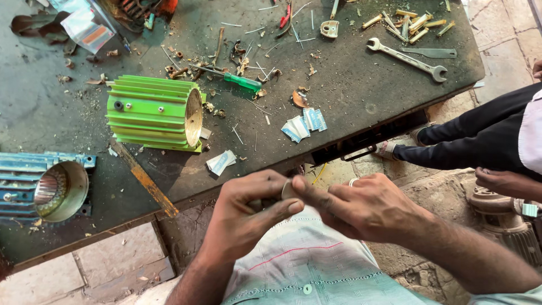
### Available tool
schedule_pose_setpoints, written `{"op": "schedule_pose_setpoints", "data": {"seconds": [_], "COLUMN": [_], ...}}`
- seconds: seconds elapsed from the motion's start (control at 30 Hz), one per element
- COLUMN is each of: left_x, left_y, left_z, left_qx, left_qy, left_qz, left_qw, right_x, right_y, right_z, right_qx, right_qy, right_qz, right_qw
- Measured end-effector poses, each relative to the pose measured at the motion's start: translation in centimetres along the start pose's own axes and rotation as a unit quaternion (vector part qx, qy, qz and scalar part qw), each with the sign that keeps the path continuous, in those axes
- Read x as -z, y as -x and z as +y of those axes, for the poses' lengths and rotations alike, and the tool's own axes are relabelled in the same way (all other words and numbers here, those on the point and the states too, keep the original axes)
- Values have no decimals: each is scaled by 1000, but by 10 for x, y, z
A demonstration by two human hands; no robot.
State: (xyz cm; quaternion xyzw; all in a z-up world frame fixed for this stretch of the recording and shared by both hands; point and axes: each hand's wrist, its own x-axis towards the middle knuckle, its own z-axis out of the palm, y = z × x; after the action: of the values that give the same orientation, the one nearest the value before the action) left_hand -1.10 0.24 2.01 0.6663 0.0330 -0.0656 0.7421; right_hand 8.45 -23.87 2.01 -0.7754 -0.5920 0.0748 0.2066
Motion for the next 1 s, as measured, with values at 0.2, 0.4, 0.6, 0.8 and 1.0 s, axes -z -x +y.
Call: {"op": "schedule_pose_setpoints", "data": {"seconds": [0.2, 0.4, 0.6, 0.8, 1.0], "left_x": [-8, -23, -25, -27, -29], "left_y": [-11, -19, -22, -24, -25], "left_z": [-2, -8, -15, -18, -15], "left_qx": [-66, -140, -217, -214, -199], "left_qy": [-64, -90, -189, -180, -188], "left_qz": [49, 134, 138, 117, 92], "left_qw": [995, 977, 948, 953, 957], "right_x": [-20, -41, -50, -49, -51], "right_y": [5, -2, -4, 3, 3], "right_z": [18, 20, 12, 15, 14], "right_qx": [-101, -253, -250, -265, -216], "right_qy": [-192, -644, -677, -634, -610], "right_qz": [162, 223, 238, 221, 240], "right_qw": [963, 687, 650, 692, 724]}}
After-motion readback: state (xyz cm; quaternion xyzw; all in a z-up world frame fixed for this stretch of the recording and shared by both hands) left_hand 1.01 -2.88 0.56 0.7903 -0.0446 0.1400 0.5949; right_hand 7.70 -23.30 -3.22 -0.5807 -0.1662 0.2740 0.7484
